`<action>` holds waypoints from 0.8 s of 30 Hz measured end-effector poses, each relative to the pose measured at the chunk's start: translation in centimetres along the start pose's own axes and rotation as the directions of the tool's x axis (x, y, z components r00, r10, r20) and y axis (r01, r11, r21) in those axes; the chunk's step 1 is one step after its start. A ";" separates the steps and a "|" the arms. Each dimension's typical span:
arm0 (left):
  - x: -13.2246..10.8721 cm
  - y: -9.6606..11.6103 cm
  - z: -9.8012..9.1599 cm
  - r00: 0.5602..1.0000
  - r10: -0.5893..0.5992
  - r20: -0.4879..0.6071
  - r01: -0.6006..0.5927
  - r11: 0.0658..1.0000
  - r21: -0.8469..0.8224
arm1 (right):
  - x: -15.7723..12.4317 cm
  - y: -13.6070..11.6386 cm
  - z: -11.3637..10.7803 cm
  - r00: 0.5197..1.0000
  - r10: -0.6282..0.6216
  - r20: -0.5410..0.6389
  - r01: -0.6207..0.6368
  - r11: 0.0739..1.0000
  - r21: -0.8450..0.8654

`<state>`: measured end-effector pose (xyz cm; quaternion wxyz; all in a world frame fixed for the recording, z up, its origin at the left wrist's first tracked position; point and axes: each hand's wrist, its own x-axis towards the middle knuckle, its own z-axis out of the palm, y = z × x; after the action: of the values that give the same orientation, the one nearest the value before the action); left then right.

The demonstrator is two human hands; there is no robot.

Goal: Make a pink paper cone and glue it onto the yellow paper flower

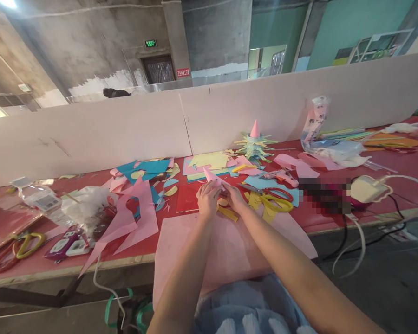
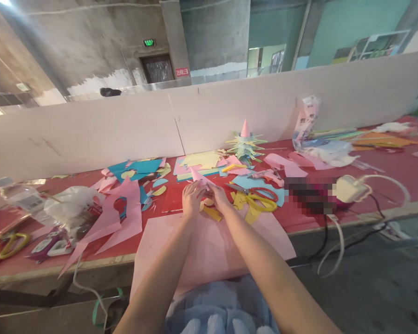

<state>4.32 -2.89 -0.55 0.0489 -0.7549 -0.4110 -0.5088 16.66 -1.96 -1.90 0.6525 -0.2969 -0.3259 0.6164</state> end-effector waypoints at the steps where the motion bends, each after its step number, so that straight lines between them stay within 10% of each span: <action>1: 0.0 -0.1 0.0 1.000 0.012 0.003 -0.012 1.000 0.005 | 0.0 0.1 0.0 1.000 -0.002 -0.004 0.002 1.000 0.001; 24: 0.1 0.2 -0.1 1.000 -0.006 0.005 0.007 0.999 -0.031 | 0.2 -0.3 -0.1 0.993 0.116 0.007 -0.115 0.984 0.133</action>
<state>4.37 -2.99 -0.38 0.0343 -0.7554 -0.4055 -0.5135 16.95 -1.83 -1.68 0.6341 -0.2713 -0.2661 0.6735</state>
